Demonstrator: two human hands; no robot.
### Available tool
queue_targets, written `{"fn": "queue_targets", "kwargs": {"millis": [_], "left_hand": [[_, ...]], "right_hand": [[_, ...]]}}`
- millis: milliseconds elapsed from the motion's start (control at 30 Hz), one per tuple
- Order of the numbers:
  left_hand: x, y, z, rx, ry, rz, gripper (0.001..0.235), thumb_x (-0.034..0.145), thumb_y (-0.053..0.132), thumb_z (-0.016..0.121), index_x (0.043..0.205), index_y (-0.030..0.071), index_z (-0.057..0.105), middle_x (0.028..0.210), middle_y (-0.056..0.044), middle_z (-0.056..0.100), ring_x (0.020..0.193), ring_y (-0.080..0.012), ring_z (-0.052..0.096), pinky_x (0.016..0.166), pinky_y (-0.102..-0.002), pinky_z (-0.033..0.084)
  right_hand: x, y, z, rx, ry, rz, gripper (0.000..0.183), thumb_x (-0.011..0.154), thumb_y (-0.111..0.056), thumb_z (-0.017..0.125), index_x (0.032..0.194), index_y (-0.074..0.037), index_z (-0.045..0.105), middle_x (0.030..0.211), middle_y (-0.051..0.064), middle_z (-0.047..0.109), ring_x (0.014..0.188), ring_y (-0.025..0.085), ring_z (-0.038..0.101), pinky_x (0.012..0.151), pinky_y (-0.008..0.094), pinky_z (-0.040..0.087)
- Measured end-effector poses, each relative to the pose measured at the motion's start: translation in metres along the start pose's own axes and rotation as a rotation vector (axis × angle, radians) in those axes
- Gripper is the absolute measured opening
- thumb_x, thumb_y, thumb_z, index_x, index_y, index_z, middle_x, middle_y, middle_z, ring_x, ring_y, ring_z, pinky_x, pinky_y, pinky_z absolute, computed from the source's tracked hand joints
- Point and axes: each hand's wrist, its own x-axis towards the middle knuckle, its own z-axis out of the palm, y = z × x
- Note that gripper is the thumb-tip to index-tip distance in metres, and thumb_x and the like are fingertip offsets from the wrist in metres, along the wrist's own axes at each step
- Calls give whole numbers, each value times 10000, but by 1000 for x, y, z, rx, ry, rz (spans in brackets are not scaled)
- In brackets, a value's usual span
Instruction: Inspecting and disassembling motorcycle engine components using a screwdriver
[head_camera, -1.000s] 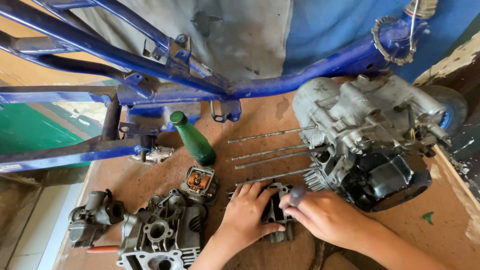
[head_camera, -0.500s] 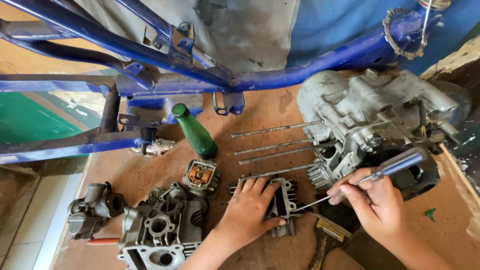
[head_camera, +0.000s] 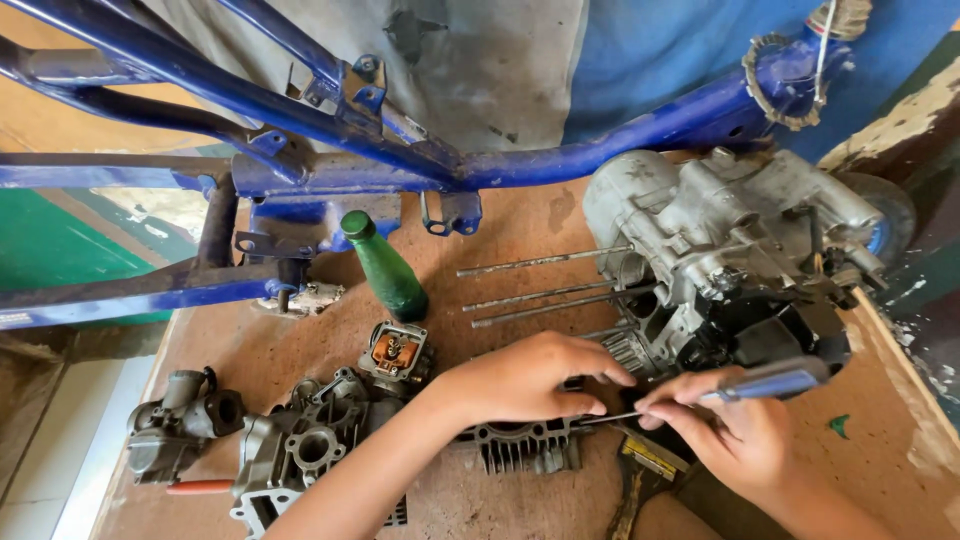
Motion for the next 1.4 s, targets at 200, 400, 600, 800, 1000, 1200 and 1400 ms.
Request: {"fn": "queue_targets", "kwargs": {"millis": [200,400,600,800,1000,1200,1400], "left_hand": [[4,7,-2,71,-72,-86,328,786,32,727,1113,12,726,1099,-115,774,918,-276,762,834,-382,593],[20,-20,7,69,-251,-129,335,782,92,778,1116,74,760,1008,-59,817,709,-192,754,690,-308,554],[34,-59,24,-169,-362,-28,212,854,109,736,1058,68,779,918,-29,811,709,-117,705,674,-268,552],[29,-60,29,-181,-265,-4,141,878,117,751,1013,138,785,832,24,791,609,-81,602,605,-245,444],[28,-69,37,-291,-187,-96,163,898,133,753,1054,102,789,871,17,793,579,-67,561,559,-220,427],[26,-73,39,-350,-174,-74,190,909,137,742,1087,83,779,904,9,791,654,-65,611,616,-220,475],[28,-79,43,-401,-195,-109,218,881,127,746,1090,66,772,958,-36,797,805,-113,724,781,-251,587]], "right_hand": [[5,5,1,-50,10,-20,347,841,60,678,1101,-53,478,934,131,776,700,158,824,634,217,715],[-30,27,-1,246,241,229,293,953,51,559,1175,-81,421,960,223,736,680,259,772,656,325,688],[-39,30,4,191,254,181,253,984,26,523,1171,-80,390,939,211,731,664,243,757,654,300,665],[-27,1,-14,81,281,301,520,916,78,537,1383,-49,347,1050,221,717,744,269,748,714,343,671],[18,-42,-27,-360,327,236,553,951,123,575,1351,35,204,997,237,643,613,288,680,591,326,583],[13,-42,-35,-219,340,290,861,933,212,469,1596,-172,77,1100,259,550,637,337,636,637,406,609],[12,-44,-37,-116,384,313,680,1007,172,346,1595,-73,106,1154,357,492,748,417,577,728,511,582]]}}
